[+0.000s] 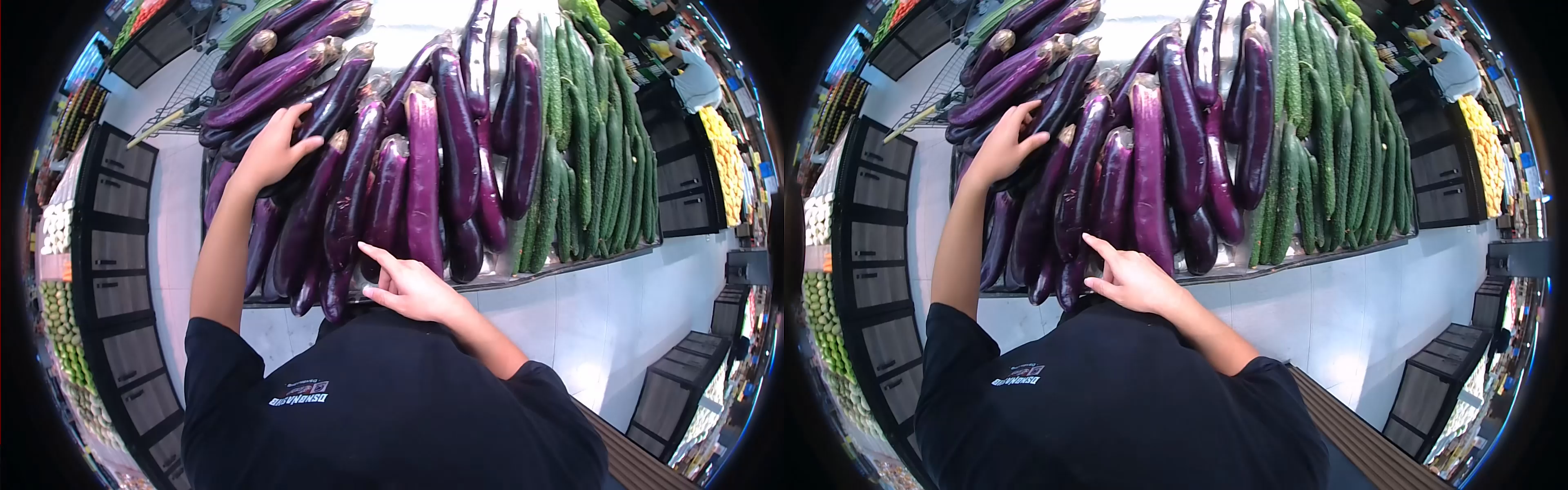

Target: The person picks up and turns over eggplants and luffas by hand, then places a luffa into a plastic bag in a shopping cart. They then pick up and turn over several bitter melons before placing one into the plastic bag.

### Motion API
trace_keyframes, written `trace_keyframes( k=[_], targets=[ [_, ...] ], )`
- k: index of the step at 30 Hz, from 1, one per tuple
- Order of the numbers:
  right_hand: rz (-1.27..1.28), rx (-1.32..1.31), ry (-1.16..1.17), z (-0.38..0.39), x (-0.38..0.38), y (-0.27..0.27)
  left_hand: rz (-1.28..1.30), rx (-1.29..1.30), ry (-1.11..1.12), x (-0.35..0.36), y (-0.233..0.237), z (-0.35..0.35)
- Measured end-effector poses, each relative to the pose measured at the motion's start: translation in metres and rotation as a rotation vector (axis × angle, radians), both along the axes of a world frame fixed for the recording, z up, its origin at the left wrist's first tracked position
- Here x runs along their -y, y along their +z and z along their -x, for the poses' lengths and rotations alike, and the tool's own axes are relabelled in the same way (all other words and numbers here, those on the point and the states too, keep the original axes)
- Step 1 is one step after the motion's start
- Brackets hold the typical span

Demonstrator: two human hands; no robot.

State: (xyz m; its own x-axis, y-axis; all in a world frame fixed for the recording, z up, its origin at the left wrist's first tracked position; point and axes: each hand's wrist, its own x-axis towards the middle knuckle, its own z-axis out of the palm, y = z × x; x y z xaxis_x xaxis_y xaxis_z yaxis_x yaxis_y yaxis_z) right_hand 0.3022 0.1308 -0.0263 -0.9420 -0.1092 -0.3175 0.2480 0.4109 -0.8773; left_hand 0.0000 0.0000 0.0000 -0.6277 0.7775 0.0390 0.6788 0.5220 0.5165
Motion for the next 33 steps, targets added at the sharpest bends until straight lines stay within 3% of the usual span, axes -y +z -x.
trace_keyframes(
  k=[3, 11, 13, 17, 19, 23, 26, 29, 33],
  targets=[
    [0.007, -0.084, -0.105, -0.015, -0.009, -0.005, -0.020, -0.232, 0.008, 0.000, -0.007, -0.024],
    [0.035, -0.268, -0.414, -0.032, -0.038, -0.025, -0.030, -0.215, 0.109, -0.003, -0.013, -0.034],
    [-0.137, -0.363, -0.501, -0.034, -0.057, -0.022, -0.016, -0.239, 0.099, -0.003, -0.012, -0.036],
    [-0.723, -0.814, -0.947, -0.033, -0.117, -0.024, -0.106, -0.397, 0.142, 0.001, -0.016, -0.045],
    [-0.841, -0.824, -1.069, -0.025, -0.149, -0.024, -0.240, -0.455, 0.228, 0.001, -0.018, -0.059],
    [-1.066, -0.672, -1.040, 0.005, -0.194, -0.031, -0.485, -0.478, 0.339, 0.001, -0.024, -0.102],
    [-1.026, -0.346, -1.047, 0.021, -0.187, -0.026, -0.589, -0.423, 0.342, 0.001, -0.035, -0.127],
    [-0.918, -0.265, -1.071, 0.029, -0.173, -0.015, -0.592, -0.333, 0.366, 0.003, -0.058, -0.137],
    [-0.977, -0.282, -1.070, 0.028, -0.176, -0.016, -0.542, -0.330, 0.374, 0.008, -0.070, -0.144]
  ],
)
